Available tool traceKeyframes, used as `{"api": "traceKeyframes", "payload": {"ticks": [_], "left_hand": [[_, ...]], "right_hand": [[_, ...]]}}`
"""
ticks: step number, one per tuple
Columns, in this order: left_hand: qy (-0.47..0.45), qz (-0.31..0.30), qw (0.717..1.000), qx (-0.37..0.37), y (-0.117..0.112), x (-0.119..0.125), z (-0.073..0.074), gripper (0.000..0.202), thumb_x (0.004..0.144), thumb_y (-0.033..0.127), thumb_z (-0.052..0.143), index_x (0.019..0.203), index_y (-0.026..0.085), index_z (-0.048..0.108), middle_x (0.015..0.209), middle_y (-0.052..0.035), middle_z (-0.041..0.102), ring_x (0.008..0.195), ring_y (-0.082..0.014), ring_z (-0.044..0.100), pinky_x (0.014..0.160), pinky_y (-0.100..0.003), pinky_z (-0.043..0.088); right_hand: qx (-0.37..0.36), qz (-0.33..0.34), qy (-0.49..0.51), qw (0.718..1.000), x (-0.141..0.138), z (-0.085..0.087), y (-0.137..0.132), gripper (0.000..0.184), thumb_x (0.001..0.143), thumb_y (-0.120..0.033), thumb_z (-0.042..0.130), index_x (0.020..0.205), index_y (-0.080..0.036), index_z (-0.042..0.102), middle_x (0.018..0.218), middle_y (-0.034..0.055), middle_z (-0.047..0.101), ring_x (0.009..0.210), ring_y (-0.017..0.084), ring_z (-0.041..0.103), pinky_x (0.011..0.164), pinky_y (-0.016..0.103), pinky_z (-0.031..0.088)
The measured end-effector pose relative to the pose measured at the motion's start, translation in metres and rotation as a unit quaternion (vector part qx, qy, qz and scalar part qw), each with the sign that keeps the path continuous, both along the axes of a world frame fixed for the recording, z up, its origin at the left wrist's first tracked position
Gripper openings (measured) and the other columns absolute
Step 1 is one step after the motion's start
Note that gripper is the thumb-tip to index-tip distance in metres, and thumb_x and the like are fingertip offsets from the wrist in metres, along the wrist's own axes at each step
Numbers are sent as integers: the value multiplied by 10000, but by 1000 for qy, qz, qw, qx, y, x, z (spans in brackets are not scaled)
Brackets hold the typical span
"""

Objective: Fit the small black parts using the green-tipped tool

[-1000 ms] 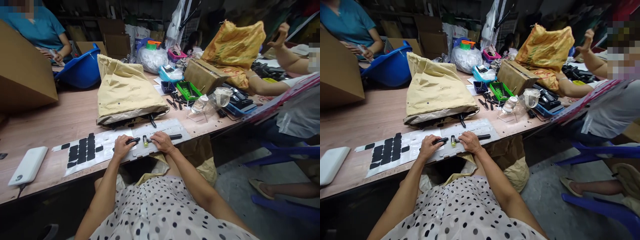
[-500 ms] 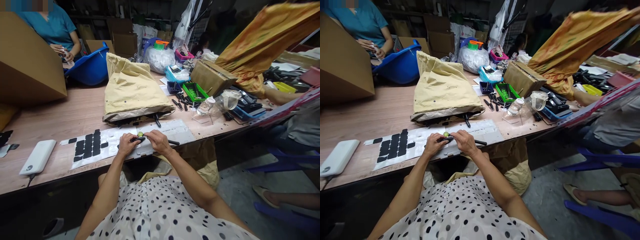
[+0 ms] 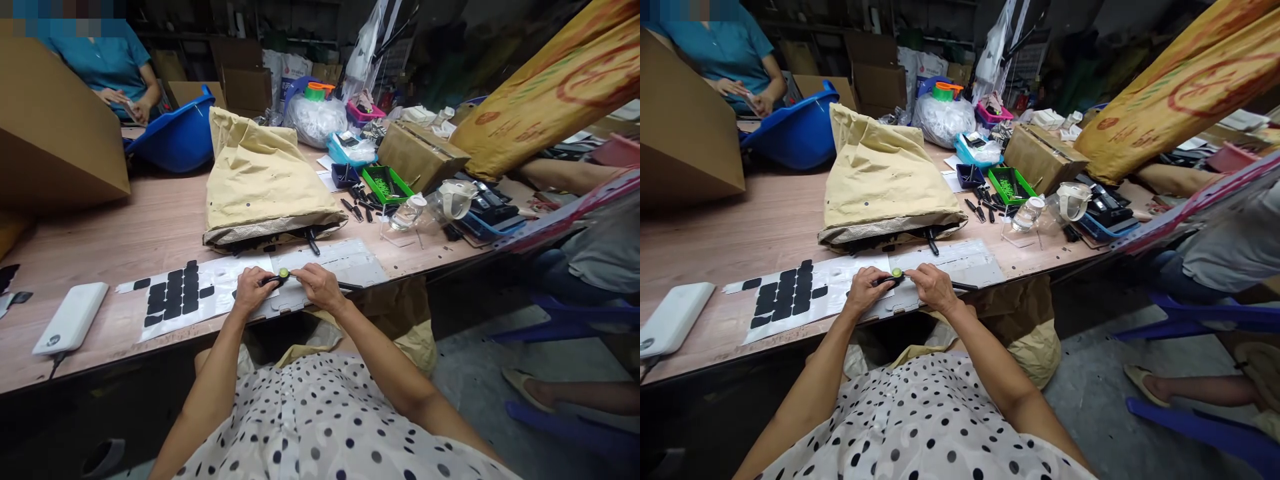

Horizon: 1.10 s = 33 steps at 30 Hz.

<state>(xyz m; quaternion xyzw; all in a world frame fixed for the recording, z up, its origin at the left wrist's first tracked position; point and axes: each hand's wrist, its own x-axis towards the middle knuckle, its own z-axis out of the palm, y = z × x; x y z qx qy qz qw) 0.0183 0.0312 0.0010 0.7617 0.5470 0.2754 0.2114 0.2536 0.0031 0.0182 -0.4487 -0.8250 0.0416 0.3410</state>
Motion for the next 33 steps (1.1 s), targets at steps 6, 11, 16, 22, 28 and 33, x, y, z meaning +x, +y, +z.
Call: {"api": "traceKeyframes", "payload": {"ticks": [6,11,16,22,28,33], "left_hand": [[9,11,1000,1,-1,1,1,154,836,374,723,923,284,813,882,-29,753,890,-236,606,841,-378,450],[20,18,1000,-1,-3,2,5,157,831,382,714,908,280,806,870,-29,740,895,-244,599,840,-381,451],[33,17,999,3,-7,4,8,184,804,403,742,937,292,805,885,-33,735,905,-253,598,840,-385,452],[32,7,999,30,-7,2,9,170,841,391,699,915,269,791,864,-42,737,884,-253,614,818,-393,460],[-34,-40,994,97,-35,6,18,216,910,408,628,903,228,747,834,-51,742,820,-225,661,776,-362,514],[-83,-100,990,56,-93,10,3,254,951,419,572,1010,239,741,892,-40,784,755,-193,723,693,-293,571]], "right_hand": [[0,-45,3,999,11,-1,5,313,997,-167,540,1205,-308,726,940,38,686,923,189,620,825,266,497],[15,-54,-56,997,25,-5,15,290,977,-139,536,1117,-274,750,879,43,672,869,200,587,771,288,459],[-1,-71,-97,993,29,-16,17,258,933,-126,577,1071,-259,749,899,58,665,864,219,550,738,320,408],[-24,-83,-94,992,26,-19,18,205,933,-168,595,1060,-247,736,911,59,654,889,225,533,774,325,395],[-34,-83,-93,992,25,-19,19,200,939,-192,598,1076,-245,734,927,60,651,898,225,528,783,322,393],[-43,-87,-90,991,24,-18,19,201,940,-209,599,1079,-251,738,935,61,652,898,227,523,792,327,395]]}}
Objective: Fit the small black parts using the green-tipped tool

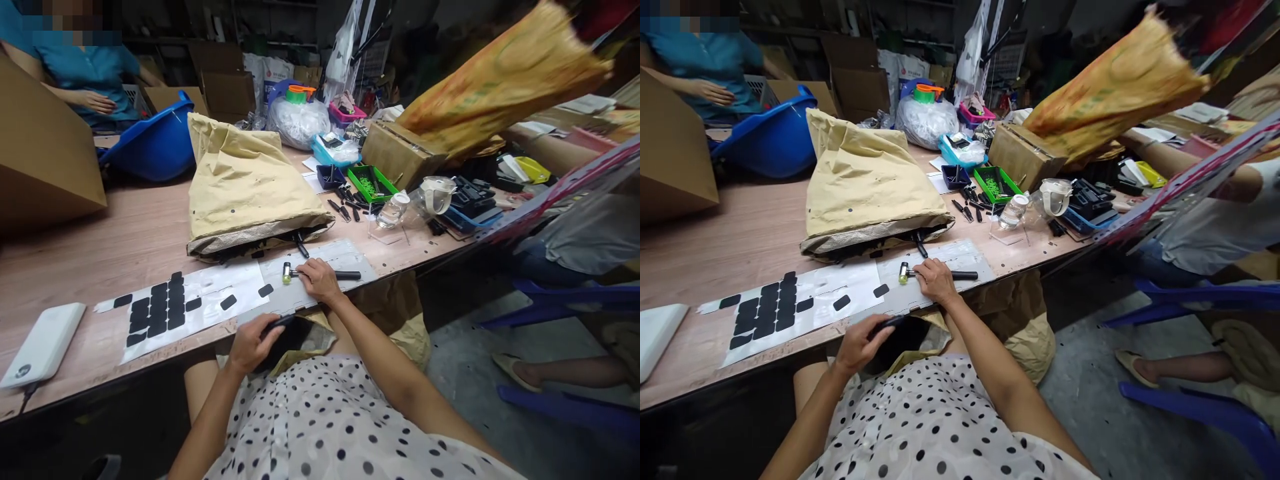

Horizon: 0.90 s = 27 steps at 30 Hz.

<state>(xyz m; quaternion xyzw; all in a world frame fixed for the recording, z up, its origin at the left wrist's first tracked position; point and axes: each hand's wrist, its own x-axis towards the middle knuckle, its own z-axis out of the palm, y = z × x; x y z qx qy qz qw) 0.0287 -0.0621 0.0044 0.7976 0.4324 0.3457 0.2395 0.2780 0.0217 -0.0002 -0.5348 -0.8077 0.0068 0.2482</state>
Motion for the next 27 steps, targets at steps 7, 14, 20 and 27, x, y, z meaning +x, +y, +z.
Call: {"api": "traceKeyframes", "payload": {"ticks": [7,14,20,27], "left_hand": [[238,39,946,-218,-29,-5,-24,211,874,288,619,1016,247,770,947,-74,807,825,-273,774,711,-335,587],[101,-72,980,-154,14,17,28,184,900,314,612,946,265,783,817,-5,788,676,-184,701,652,-280,538],[152,23,988,-21,113,76,62,275,942,284,551,1132,282,750,1020,-38,731,900,-200,695,755,-281,513],[357,-35,933,-38,163,122,64,237,830,173,611,998,228,768,1076,-93,651,936,-262,678,706,-328,463]], "right_hand": [[-10,0,5,1000,-1,2,0,199,938,-208,602,1080,-250,735,937,62,643,902,227,515,802,324,395],[-14,0,9,1000,-2,2,-1,226,907,-181,602,1081,-246,731,946,67,641,924,239,523,808,344,408],[-11,17,0,1000,-3,4,-3,268,854,-135,588,1037,-253,745,927,63,645,896,237,518,801,346,419],[-9,13,-22,1000,-4,4,-3,224,818,-134,581,946,-229,739,884,68,639,857,238,507,753,344,421]]}}
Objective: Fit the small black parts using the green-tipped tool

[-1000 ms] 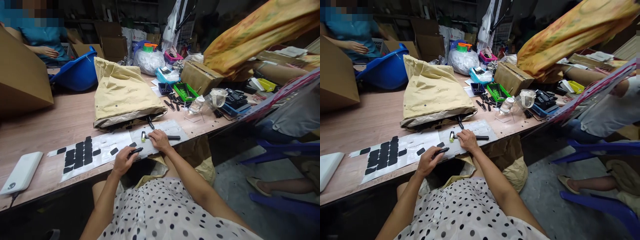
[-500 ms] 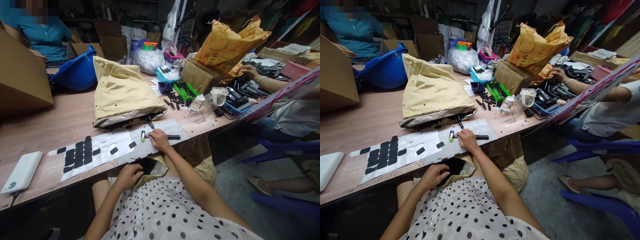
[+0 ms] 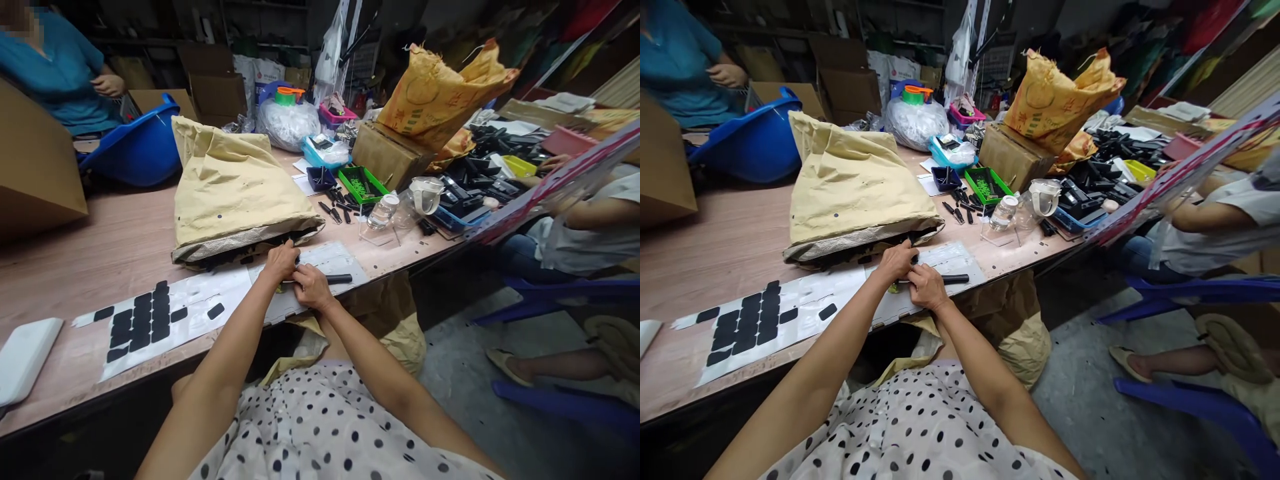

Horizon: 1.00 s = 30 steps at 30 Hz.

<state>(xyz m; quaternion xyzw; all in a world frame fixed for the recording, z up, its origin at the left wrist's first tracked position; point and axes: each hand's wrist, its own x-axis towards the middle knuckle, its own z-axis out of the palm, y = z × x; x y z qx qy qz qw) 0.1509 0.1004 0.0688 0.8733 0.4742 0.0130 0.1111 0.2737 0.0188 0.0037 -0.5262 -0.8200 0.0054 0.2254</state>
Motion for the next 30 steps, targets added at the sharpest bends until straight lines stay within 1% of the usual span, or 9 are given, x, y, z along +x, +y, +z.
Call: {"api": "traceKeyframes", "payload": {"ticks": [3,6,11,14,17,20,23,25,30], "left_hand": [[0,-15,1000,21,0,0,-4,173,828,175,623,929,213,758,1084,-104,647,974,-266,653,718,-334,455],[-27,-4,998,50,-5,-14,-8,174,826,174,638,948,235,745,1087,-96,661,1005,-270,621,755,-345,456],[-108,85,987,83,-26,-71,-18,180,859,261,652,1022,278,726,1000,-70,711,977,-287,590,818,-391,448],[-153,106,980,67,-43,-108,-33,165,855,312,665,999,289,741,934,-52,718,931,-277,587,820,-392,445],[-189,119,974,35,-56,-128,-49,178,849,317,662,993,284,761,898,-43,713,903,-261,594,827,-387,451],[-233,141,962,27,-63,-133,-59,223,837,322,677,1042,282,757,906,-32,708,906,-251,599,850,-388,463],[-260,158,952,35,-65,-132,-63,280,784,329,745,1055,263,743,922,-32,701,928,-256,596,869,-390,474],[-266,165,949,35,-65,-132,-63,250,762,330,771,996,249,743,926,-39,696,943,-263,592,866,-389,480],[-269,159,950,32,-64,-134,-67,126,799,350,741,883,256,750,875,-35,696,918,-253,583,840,-381,479]], "right_hand": [[-1,-2,-3,1000,0,1,0,192,819,-141,590,915,-228,731,876,66,639,851,235,511,751,338,423],[-1,0,7,1000,1,1,0,205,823,-134,593,932,-232,737,879,63,644,856,234,518,762,335,432],[0,13,36,999,2,0,0,290,837,-116,595,1031,-254,760,908,56,658,873,229,532,793,338,447],[-4,16,46,999,4,-2,1,285,837,-119,600,1030,-251,763,904,57,657,881,231,536,798,343,452],[-6,15,50,999,6,-3,1,283,846,-125,595,1039,-251,760,905,57,656,887,231,539,812,346,455],[-5,14,49,999,8,-2,0,278,850,-123,591,1038,-244,756,902,57,657,891,231,545,822,346,457],[-3,13,49,999,9,-3,-1,273,842,-112,597,1024,-240,754,901,58,659,887,230,548,811,342,457],[-3,10,50,999,10,-4,-1,281,840,-104,595,1027,-242,753,906,57,659,887,229,548,803,340,455],[3,10,55,998,11,-8,0,269,848,-115,607,1034,-245,751,902,50,658,886,226,550,796,335,455]]}}
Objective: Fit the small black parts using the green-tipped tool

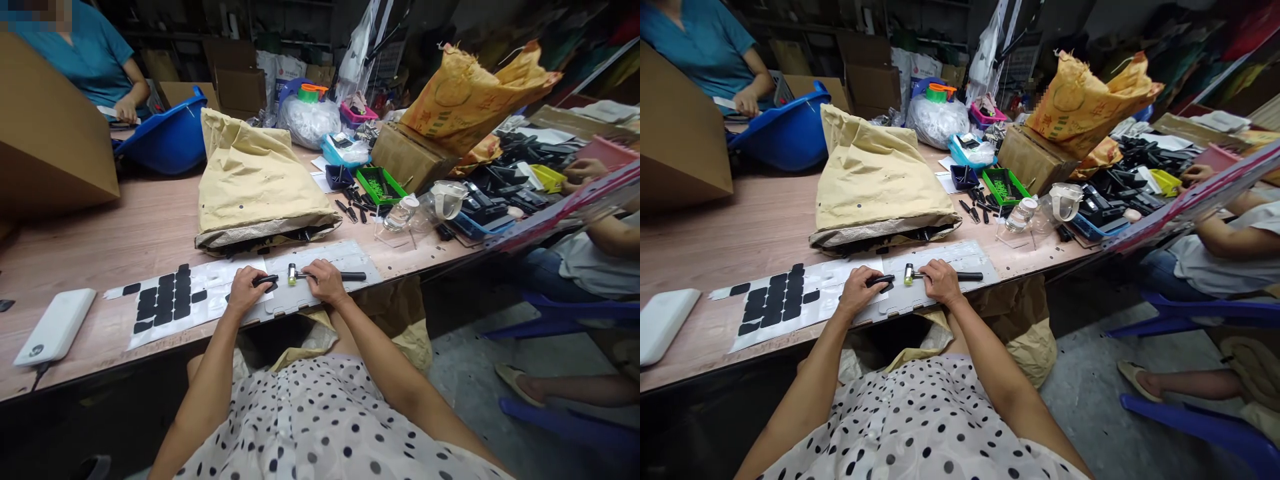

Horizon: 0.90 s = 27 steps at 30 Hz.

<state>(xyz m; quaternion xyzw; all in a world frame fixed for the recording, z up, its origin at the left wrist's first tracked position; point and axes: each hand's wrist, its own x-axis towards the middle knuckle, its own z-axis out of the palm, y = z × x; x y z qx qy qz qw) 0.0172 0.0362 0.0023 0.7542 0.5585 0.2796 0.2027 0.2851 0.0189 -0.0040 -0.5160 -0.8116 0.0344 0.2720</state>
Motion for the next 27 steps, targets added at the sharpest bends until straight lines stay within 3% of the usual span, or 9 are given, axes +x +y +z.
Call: {"api": "traceKeyframes", "payload": {"ticks": [9,22,27], "left_hand": [[-16,-18,1000,-10,2,4,1,166,809,406,750,887,261,766,884,-33,746,882,-237,618,835,-374,479],[-28,-50,998,-18,0,2,6,152,820,342,749,937,264,807,899,-44,748,913,-240,629,900,-396,486],[-36,-50,998,-13,2,3,4,104,818,341,758,877,269,805,828,-28,714,863,-223,614,871,-377,483]], "right_hand": [[11,43,2,999,4,9,0,271,934,-147,584,1107,-267,755,925,55,675,890,216,579,816,325,474],[18,62,81,995,-41,40,-12,383,1022,-173,455,1310,-291,678,1002,59,691,970,204,622,892,308,523],[18,79,15,997,-48,34,-16,389,974,-116,512,1237,-304,728,905,48,674,879,195,597,773,273,509]]}}
